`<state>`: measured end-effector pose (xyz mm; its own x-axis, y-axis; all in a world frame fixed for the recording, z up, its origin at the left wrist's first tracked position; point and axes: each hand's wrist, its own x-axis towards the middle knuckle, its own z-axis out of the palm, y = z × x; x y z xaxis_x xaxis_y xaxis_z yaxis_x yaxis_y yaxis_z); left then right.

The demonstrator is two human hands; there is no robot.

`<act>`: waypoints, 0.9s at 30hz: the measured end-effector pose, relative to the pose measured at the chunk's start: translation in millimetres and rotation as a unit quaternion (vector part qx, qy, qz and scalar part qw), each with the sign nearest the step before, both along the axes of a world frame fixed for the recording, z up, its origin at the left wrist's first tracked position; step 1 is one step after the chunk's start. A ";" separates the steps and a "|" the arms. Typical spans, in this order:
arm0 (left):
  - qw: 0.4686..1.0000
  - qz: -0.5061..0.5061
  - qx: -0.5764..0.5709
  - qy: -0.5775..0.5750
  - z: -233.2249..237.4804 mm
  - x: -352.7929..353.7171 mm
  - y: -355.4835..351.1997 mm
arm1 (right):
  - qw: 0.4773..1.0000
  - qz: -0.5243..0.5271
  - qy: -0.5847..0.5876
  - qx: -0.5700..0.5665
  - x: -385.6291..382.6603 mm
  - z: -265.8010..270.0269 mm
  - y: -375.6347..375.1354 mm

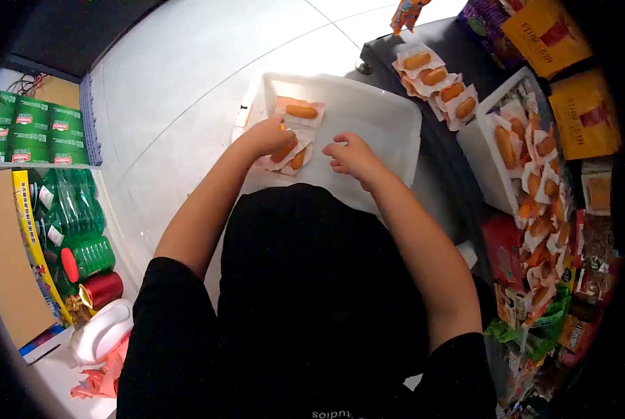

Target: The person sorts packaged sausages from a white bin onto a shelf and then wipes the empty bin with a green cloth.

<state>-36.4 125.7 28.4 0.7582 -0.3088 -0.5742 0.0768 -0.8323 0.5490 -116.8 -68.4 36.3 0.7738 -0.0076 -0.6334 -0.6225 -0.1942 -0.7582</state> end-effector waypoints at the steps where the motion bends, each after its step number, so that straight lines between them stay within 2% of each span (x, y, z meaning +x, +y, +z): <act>1: 1.000 -0.008 0.024 0.005 2.7 -1.9 -5.7 | 0.999 0.009 0.019 -0.036 4.2 -9.2 6.2; 2: 0.996 -0.017 0.080 -0.022 -2.8 -2.9 -10.8 | 0.999 0.010 0.023 -0.032 8.3 -21.9 10.3; 3: 0.996 -0.017 0.082 -0.017 -9.2 -4.4 -11.2 | 0.999 -0.015 0.032 -0.007 11.7 -34.6 13.8; 5: 0.988 -0.029 0.075 -0.128 -20.1 -7.8 -11.7 | 0.998 -0.041 0.044 0.018 16.8 -52.6 17.1; 7: 0.991 -0.020 0.059 -0.117 -27.9 -8.8 -13.4 | 0.984 -0.101 0.055 0.134 20.6 -62.5 18.7; 12: 0.989 -0.010 0.053 -0.135 -43.9 -14.5 -15.3 | 0.980 -0.072 0.084 0.163 27.0 -69.1 30.9; 15: 0.981 -0.002 0.000 -0.192 -42.8 -13.6 -13.6 | 0.978 -0.077 0.086 0.174 27.7 -66.0 33.8; 17: 0.993 0.041 -0.020 -0.106 -38.4 -13.8 -13.9 | 0.976 -0.079 0.084 0.184 28.6 -64.3 32.4; 20: 0.995 0.052 -0.045 -0.071 -34.3 -13.4 -12.0 | 0.978 -0.053 0.092 0.182 28.1 -62.0 34.3; 23: 0.993 0.053 -0.085 -0.060 -56.3 -9.6 -5.3 | 0.969 -0.065 0.115 0.209 25.6 -59.7 38.2; 25: 0.991 0.044 -0.113 -0.060 -57.6 -6.8 -2.2 | 0.963 -0.017 0.094 0.253 26.0 -62.6 36.1; 27: 0.985 0.093 -0.147 -0.007 -38.6 -8.7 -4.3 | 0.978 0.021 0.046 0.202 18.4 -23.2 36.6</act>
<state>-45.1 121.3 -10.2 0.8244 -0.3150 -0.4703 0.2042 -0.6095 0.7661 -98.5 -31.7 13.1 0.7081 0.2875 -0.6449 -0.6893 0.0835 -0.7197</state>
